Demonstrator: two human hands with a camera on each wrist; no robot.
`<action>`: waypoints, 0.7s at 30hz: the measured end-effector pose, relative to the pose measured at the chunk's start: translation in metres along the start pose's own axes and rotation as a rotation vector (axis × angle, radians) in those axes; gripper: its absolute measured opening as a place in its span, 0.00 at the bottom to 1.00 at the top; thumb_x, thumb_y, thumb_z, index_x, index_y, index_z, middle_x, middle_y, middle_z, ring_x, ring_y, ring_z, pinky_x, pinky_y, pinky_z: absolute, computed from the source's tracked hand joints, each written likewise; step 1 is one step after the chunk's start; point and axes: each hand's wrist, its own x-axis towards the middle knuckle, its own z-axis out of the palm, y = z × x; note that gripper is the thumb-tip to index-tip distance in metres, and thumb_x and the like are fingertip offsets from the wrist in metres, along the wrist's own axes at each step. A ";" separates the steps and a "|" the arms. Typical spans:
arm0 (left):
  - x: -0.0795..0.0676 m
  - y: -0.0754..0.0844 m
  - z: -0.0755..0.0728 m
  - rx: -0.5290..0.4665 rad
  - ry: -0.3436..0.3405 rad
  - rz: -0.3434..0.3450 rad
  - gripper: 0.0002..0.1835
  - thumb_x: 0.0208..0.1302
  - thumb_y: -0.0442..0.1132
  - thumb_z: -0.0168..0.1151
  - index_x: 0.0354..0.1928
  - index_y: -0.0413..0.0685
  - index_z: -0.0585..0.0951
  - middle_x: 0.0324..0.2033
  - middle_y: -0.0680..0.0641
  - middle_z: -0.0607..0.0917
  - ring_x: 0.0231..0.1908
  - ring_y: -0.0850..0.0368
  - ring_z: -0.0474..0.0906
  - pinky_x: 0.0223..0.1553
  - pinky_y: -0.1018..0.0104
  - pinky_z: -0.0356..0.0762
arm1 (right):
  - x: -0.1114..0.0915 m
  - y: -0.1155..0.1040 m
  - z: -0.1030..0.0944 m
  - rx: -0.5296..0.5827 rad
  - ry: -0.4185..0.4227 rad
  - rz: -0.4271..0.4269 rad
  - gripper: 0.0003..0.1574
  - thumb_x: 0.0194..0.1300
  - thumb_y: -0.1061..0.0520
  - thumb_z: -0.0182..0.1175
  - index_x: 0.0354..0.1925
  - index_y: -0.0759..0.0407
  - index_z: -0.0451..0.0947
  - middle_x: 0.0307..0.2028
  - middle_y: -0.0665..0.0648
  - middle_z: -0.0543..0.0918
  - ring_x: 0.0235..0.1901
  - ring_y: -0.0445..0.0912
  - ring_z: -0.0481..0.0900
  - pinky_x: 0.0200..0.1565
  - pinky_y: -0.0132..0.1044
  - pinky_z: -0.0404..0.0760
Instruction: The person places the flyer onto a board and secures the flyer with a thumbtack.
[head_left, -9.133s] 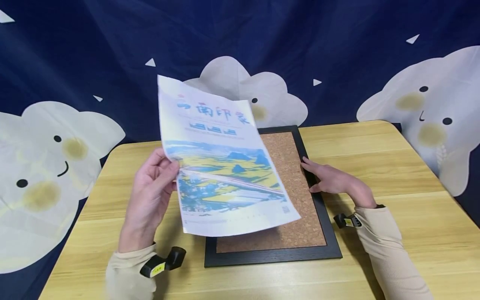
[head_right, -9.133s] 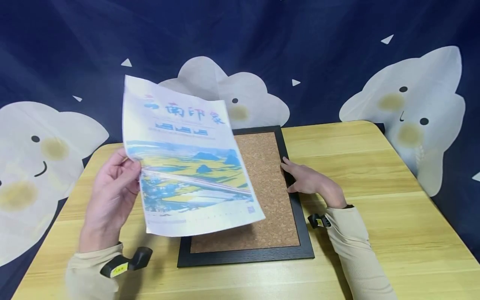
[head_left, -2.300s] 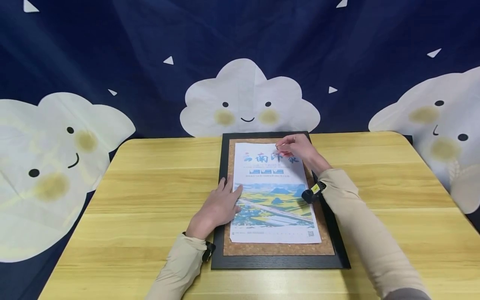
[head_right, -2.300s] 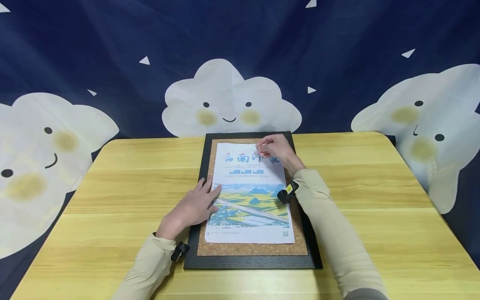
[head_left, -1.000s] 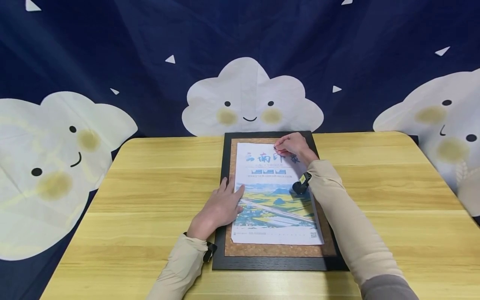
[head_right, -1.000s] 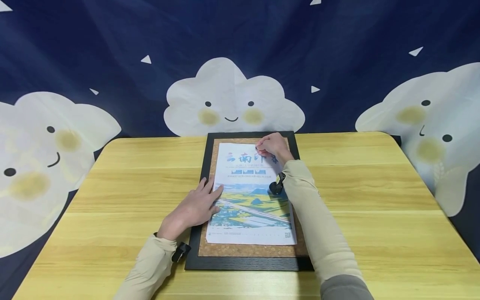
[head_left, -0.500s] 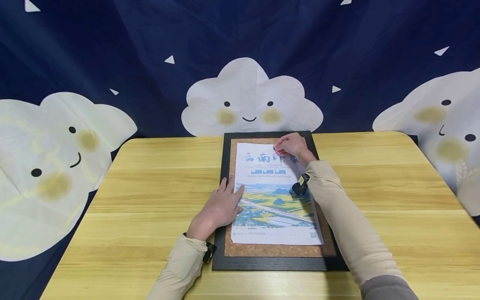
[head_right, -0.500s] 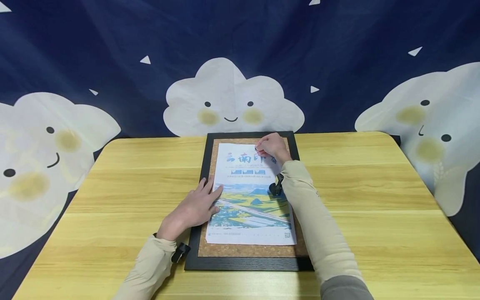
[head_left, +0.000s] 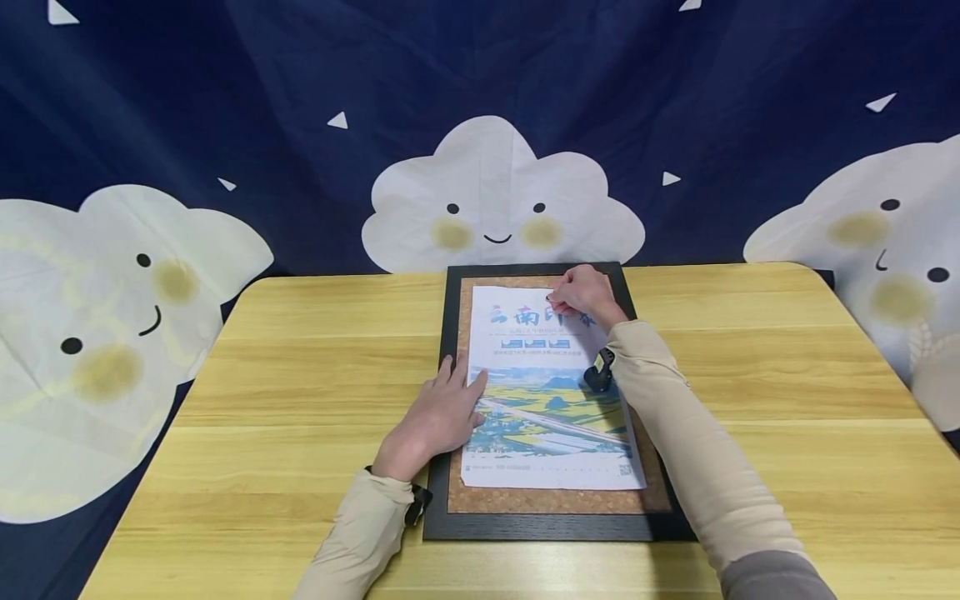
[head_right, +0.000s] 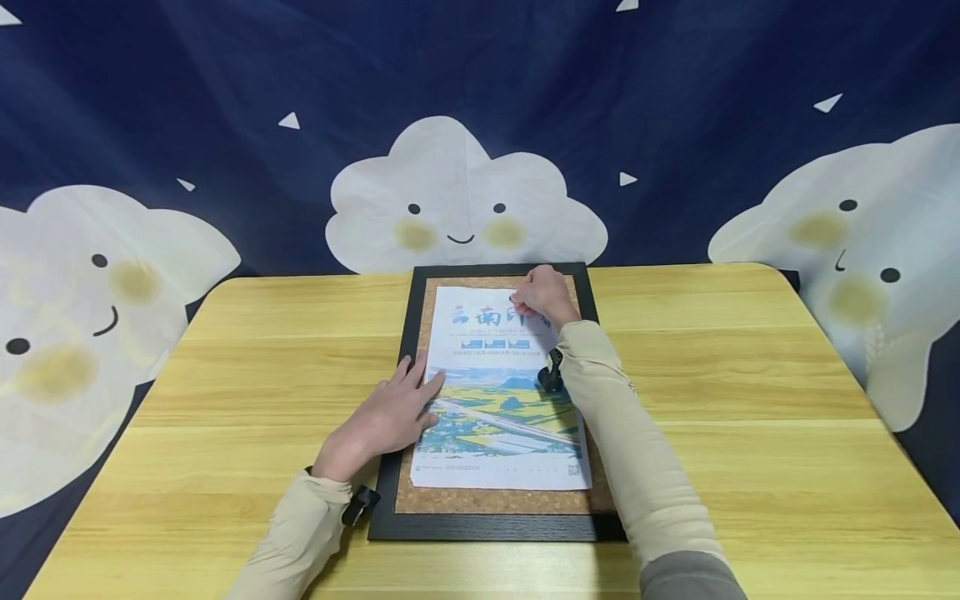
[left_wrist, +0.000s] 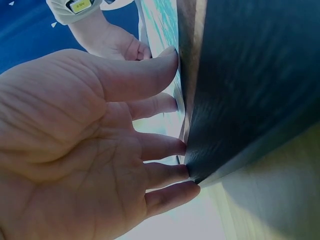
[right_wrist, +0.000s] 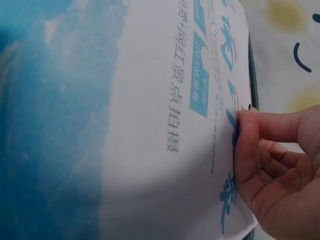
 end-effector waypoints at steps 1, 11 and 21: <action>0.000 0.000 0.000 0.000 0.001 -0.001 0.32 0.78 0.41 0.59 0.79 0.43 0.64 0.80 0.33 0.49 0.79 0.34 0.42 0.73 0.38 0.56 | 0.000 0.000 0.000 -0.005 0.000 -0.005 0.07 0.68 0.63 0.67 0.37 0.68 0.81 0.24 0.54 0.84 0.20 0.38 0.79 0.25 0.26 0.78; 0.000 -0.001 0.000 0.003 0.007 0.001 0.32 0.77 0.42 0.59 0.79 0.43 0.65 0.80 0.33 0.49 0.79 0.34 0.42 0.73 0.38 0.56 | -0.002 -0.002 0.001 -0.048 0.000 -0.024 0.07 0.70 0.63 0.65 0.34 0.67 0.80 0.23 0.55 0.83 0.19 0.39 0.78 0.24 0.27 0.77; 0.000 0.000 0.002 0.003 0.006 0.000 0.32 0.78 0.42 0.59 0.79 0.43 0.65 0.80 0.34 0.49 0.79 0.34 0.42 0.73 0.39 0.56 | -0.004 -0.002 0.002 -0.066 0.005 -0.033 0.08 0.70 0.64 0.64 0.33 0.66 0.79 0.22 0.55 0.81 0.21 0.41 0.76 0.25 0.29 0.74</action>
